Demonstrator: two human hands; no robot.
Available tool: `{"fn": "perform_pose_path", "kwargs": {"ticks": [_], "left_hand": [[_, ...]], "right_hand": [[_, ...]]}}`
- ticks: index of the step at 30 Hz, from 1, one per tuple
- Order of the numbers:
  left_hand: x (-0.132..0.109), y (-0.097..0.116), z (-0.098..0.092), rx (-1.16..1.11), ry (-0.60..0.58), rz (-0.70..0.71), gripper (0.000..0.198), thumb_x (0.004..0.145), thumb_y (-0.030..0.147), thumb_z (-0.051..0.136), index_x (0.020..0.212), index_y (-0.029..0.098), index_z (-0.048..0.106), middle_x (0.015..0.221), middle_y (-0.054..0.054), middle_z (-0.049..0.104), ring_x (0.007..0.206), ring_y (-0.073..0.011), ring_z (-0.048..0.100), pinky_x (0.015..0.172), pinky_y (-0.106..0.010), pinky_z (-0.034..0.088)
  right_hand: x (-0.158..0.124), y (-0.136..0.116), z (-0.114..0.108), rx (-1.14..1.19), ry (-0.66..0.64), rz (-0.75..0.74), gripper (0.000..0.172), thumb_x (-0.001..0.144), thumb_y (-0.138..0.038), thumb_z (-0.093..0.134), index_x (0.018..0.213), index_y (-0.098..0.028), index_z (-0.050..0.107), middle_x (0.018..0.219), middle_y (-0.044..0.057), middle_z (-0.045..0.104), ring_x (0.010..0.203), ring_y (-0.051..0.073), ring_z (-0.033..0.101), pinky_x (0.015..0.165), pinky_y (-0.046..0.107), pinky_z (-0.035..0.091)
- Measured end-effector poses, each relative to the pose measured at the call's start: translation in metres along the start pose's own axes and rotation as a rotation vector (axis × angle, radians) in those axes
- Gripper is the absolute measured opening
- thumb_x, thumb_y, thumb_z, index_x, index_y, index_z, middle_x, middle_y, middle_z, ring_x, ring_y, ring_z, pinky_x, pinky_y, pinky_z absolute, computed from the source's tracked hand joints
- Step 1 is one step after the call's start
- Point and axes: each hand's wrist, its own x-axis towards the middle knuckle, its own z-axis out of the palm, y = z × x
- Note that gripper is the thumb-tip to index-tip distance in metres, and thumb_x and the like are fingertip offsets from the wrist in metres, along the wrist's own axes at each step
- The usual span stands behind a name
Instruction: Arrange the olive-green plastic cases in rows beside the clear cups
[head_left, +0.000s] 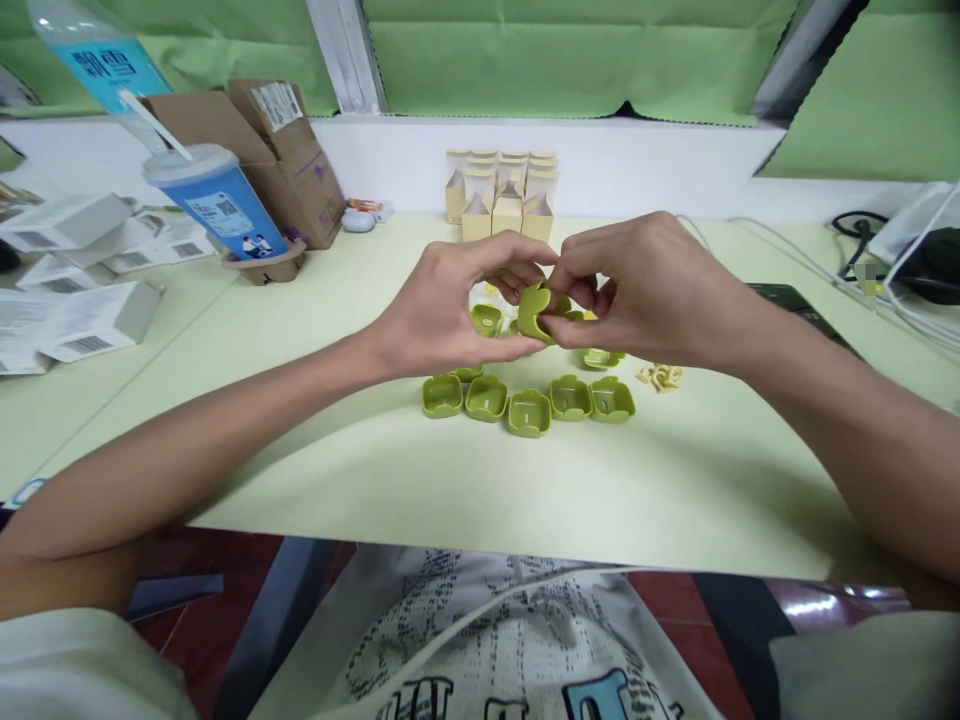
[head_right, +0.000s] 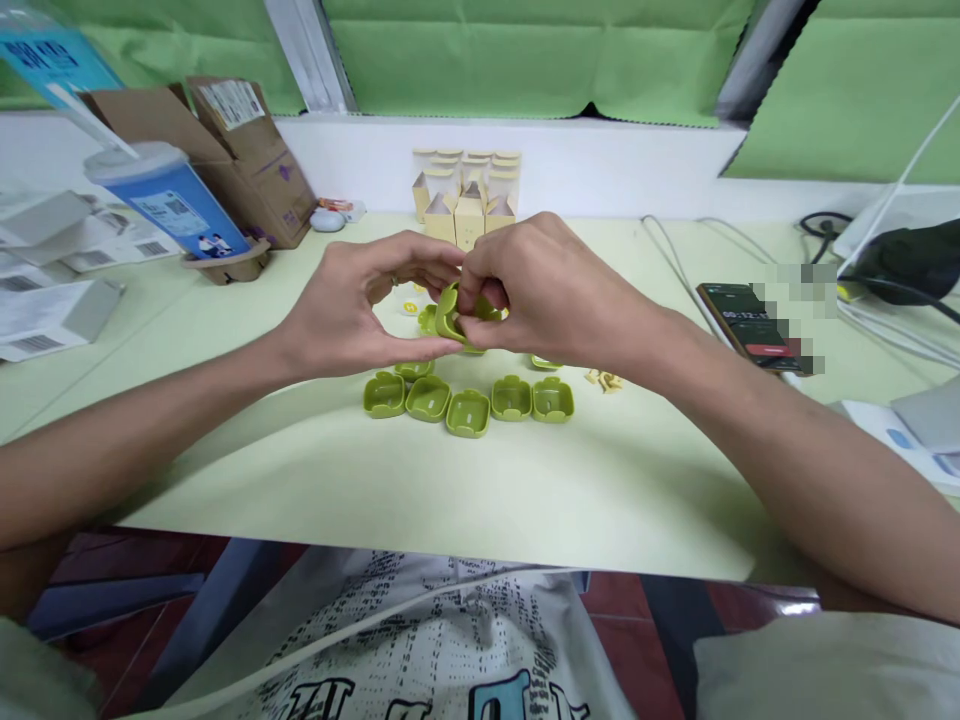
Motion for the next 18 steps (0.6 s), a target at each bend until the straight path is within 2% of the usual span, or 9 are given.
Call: {"fn": "perform_pose_path", "kwargs": {"ticks": [4,7,8,11,13,15,16,17,18], "left_hand": [[0.006,-0.003,-0.007,0.100,-0.051,0.024,0.055,0.082,0.050,0.093,0.129,0.025,0.076,0.119,-0.007,0.080,0.105,-0.0247,0.077,0.100,-0.044,0.067],[0.005,-0.008,-0.027,0.249,-0.129,0.001,0.050,0.082,0.045,0.088,0.126,0.024,0.078,0.116,-0.007,0.078,0.101,-0.0229,0.075,0.095,-0.042,0.065],[0.001,-0.010,-0.036,0.294,-0.155,-0.044,0.048,0.083,0.045,0.085,0.125,0.023,0.079,0.116,-0.008,0.078,0.100,-0.0227,0.074,0.095,-0.042,0.064],[-0.017,-0.021,-0.061,0.395,-0.268,-0.283,0.048,0.084,0.051,0.078,0.122,0.023,0.081,0.117,-0.007,0.079,0.102,-0.0248,0.075,0.095,-0.040,0.061],[-0.032,-0.031,-0.071,0.421,-0.308,-0.437,0.055,0.080,0.059,0.079,0.121,0.022,0.082,0.116,-0.008,0.080,0.103,-0.0274,0.076,0.096,-0.041,0.060],[-0.044,-0.041,-0.073,0.430,-0.329,-0.552,0.064,0.075,0.067,0.082,0.122,0.023,0.082,0.116,-0.007,0.082,0.102,-0.0282,0.076,0.095,-0.040,0.059],[-0.048,-0.045,-0.072,0.426,-0.335,-0.589,0.067,0.073,0.069,0.083,0.123,0.024,0.082,0.116,-0.007,0.082,0.100,-0.0276,0.075,0.093,-0.039,0.059],[-0.051,-0.048,-0.070,0.416,-0.339,-0.613,0.068,0.071,0.069,0.084,0.123,0.025,0.083,0.116,-0.007,0.083,0.097,-0.0266,0.075,0.091,-0.038,0.059],[-0.053,-0.051,-0.068,0.399,-0.345,-0.624,0.068,0.070,0.069,0.086,0.123,0.025,0.083,0.116,-0.006,0.083,0.094,-0.0252,0.075,0.088,-0.037,0.059]], "right_hand": [[-0.001,-0.003,-0.011,0.042,-0.035,0.076,0.011,0.084,-0.015,0.072,0.079,-0.026,0.073,0.073,0.000,0.069,0.068,0.018,0.058,0.069,0.037,0.046],[-0.007,0.005,-0.036,0.022,-0.045,0.173,0.001,0.089,-0.025,0.078,0.088,-0.026,0.078,0.076,0.001,0.071,0.066,0.015,0.058,0.068,0.036,0.045],[-0.010,0.012,-0.043,-0.040,-0.076,0.210,0.003,0.090,-0.028,0.079,0.091,-0.026,0.080,0.077,0.001,0.072,0.066,0.014,0.058,0.068,0.036,0.044],[-0.018,0.041,-0.048,-0.316,-0.333,0.361,0.004,0.090,-0.023,0.079,0.091,-0.025,0.083,0.079,0.003,0.075,0.064,0.013,0.058,0.067,0.036,0.040],[-0.021,0.063,-0.037,-0.452,-0.584,0.463,0.008,0.087,-0.015,0.077,0.087,-0.022,0.082,0.082,0.006,0.076,0.067,0.016,0.059,0.066,0.036,0.038],[-0.023,0.080,-0.022,-0.463,-0.782,0.474,0.006,0.084,-0.014,0.078,0.082,-0.020,0.079,0.083,0.006,0.075,0.068,0.016,0.058,0.065,0.036,0.035],[-0.022,0.085,-0.017,-0.436,-0.836,0.458,0.006,0.084,-0.016,0.079,0.080,-0.019,0.078,0.081,0.006,0.074,0.066,0.016,0.057,0.064,0.037,0.035],[-0.022,0.088,-0.013,-0.401,-0.833,0.445,0.008,0.086,-0.018,0.079,0.078,-0.019,0.076,0.079,0.006,0.072,0.063,0.015,0.055,0.063,0.037,0.034],[-0.020,0.087,-0.012,-0.368,-0.778,0.431,0.012,0.088,-0.021,0.079,0.076,-0.019,0.076,0.076,0.005,0.071,0.061,0.015,0.053,0.063,0.037,0.034]]}}
